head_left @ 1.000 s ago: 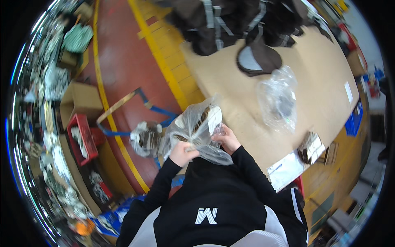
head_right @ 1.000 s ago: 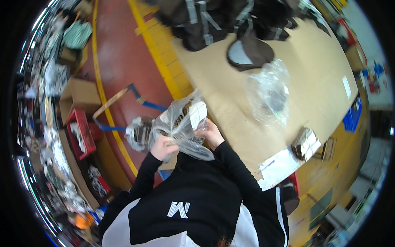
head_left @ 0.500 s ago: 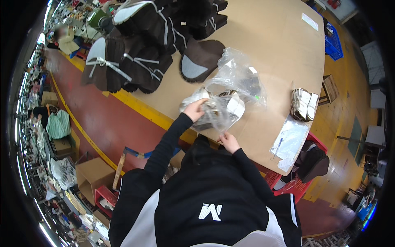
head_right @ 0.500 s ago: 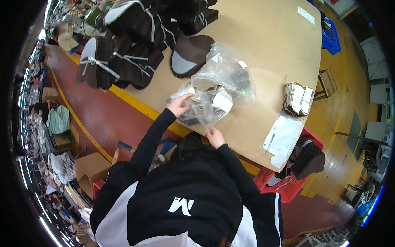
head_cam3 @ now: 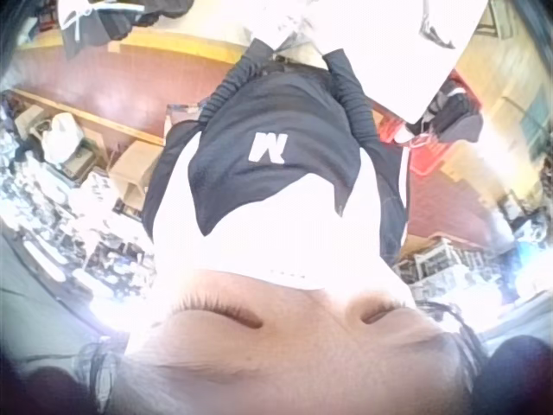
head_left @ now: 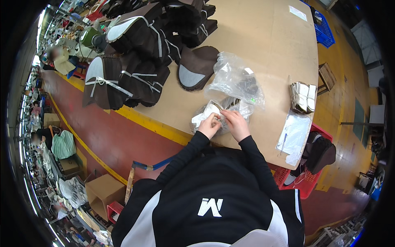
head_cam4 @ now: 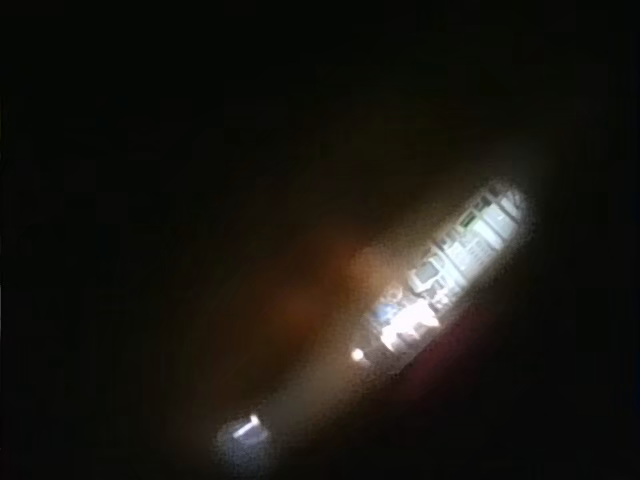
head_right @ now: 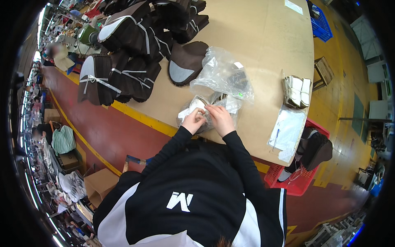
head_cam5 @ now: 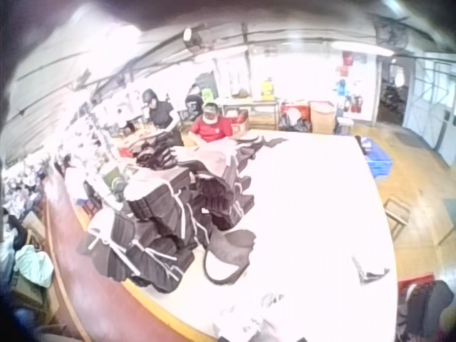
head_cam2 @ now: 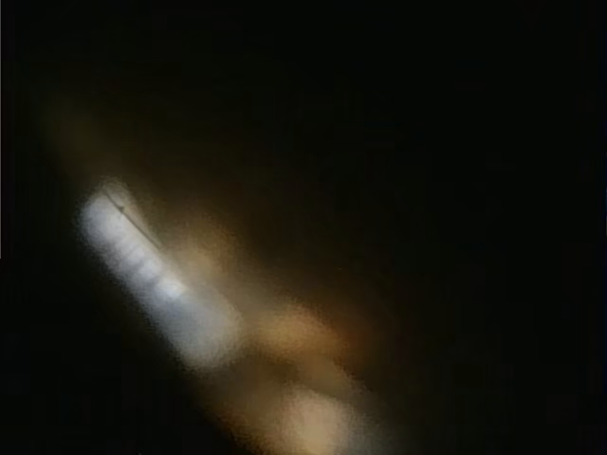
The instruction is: The person removes small rectangular items from a plastic bag, marks them with a pen, and ties them into bundles with rubber bands. The person then places the bundles into a plastic bag and sets them on a nearby cart. The person repeats this process with additional items.
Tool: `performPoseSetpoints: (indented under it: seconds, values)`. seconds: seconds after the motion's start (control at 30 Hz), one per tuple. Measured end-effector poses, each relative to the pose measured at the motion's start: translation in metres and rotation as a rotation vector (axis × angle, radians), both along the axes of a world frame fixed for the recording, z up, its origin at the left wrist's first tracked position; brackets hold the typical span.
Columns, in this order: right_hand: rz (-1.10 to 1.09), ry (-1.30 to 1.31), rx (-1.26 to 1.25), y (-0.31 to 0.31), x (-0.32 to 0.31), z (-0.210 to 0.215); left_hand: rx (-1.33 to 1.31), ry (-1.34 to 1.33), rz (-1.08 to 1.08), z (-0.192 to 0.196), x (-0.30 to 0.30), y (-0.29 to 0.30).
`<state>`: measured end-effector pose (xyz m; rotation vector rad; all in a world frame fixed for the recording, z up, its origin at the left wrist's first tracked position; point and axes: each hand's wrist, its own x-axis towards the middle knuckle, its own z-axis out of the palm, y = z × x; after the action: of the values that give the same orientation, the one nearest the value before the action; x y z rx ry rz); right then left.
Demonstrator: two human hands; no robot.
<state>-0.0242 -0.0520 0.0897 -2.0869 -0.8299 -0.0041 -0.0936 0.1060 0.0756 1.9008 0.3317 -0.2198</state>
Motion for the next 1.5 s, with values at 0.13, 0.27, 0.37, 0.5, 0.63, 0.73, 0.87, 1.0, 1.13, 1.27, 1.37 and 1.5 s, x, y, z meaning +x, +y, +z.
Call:
performPoseSetpoints:
  seconds: [0.13, 0.27, 0.37, 0.5, 0.63, 0.73, 0.87, 1.0, 1.13, 1.27, 1.37, 1.5]
  values:
    - [-0.002, 0.183, 0.034, -0.003, -0.010, -0.016, 0.042, -0.009, 0.029, 0.001, -0.009, -0.009]
    - [0.017, 0.066, -0.105, -0.018, -0.013, -0.024, 0.146, -0.030, 0.046, -0.009, -0.009, -0.013]
    - [-0.077, 0.299, -0.207, -0.016, -0.021, -0.022, 0.222, -0.060, -0.003, -0.013, -0.003, -0.014]
    - [-0.055, 0.316, -0.091, -0.017, -0.025, -0.028, 0.254, -0.106, -0.029, -0.013, -0.004, -0.018]
    - [-0.096, 0.752, 0.124, -0.018, -0.031, -0.029, 0.243, -0.118, 0.024, -0.021, -0.005, -0.019]
    - [-0.080, 1.066, 0.289, -0.026, -0.035, -0.036, 0.368, -0.090, 0.058, -0.019, -0.006, -0.030]
    - [-0.009, 1.242, 0.481, -0.039, -0.040, -0.032, 0.337, -0.126, -0.017, -0.009, -0.009, -0.030]
    - [-0.057, 0.885, 0.133, -0.045, -0.042, -0.033, 0.271, -0.155, -0.109, -0.007, -0.013, -0.022]
    - [-0.317, 0.412, -0.033, -0.042, -0.033, -0.019, 0.327, -0.116, -0.147, -0.008, -0.010, -0.019]
    - [-0.104, 0.248, 0.018, -0.037, -0.028, -0.010, 0.296, -0.029, -0.164, -0.003, -0.006, -0.019]
    - [-0.023, 0.036, -0.080, -0.037, -0.029, -0.020, 0.231, 0.019, -0.179, -0.002, -0.001, -0.016]
    - [-0.014, -0.120, -0.101, -0.035, -0.029, -0.022, 0.369, 0.011, -0.275, -0.005, 0.006, -0.009]
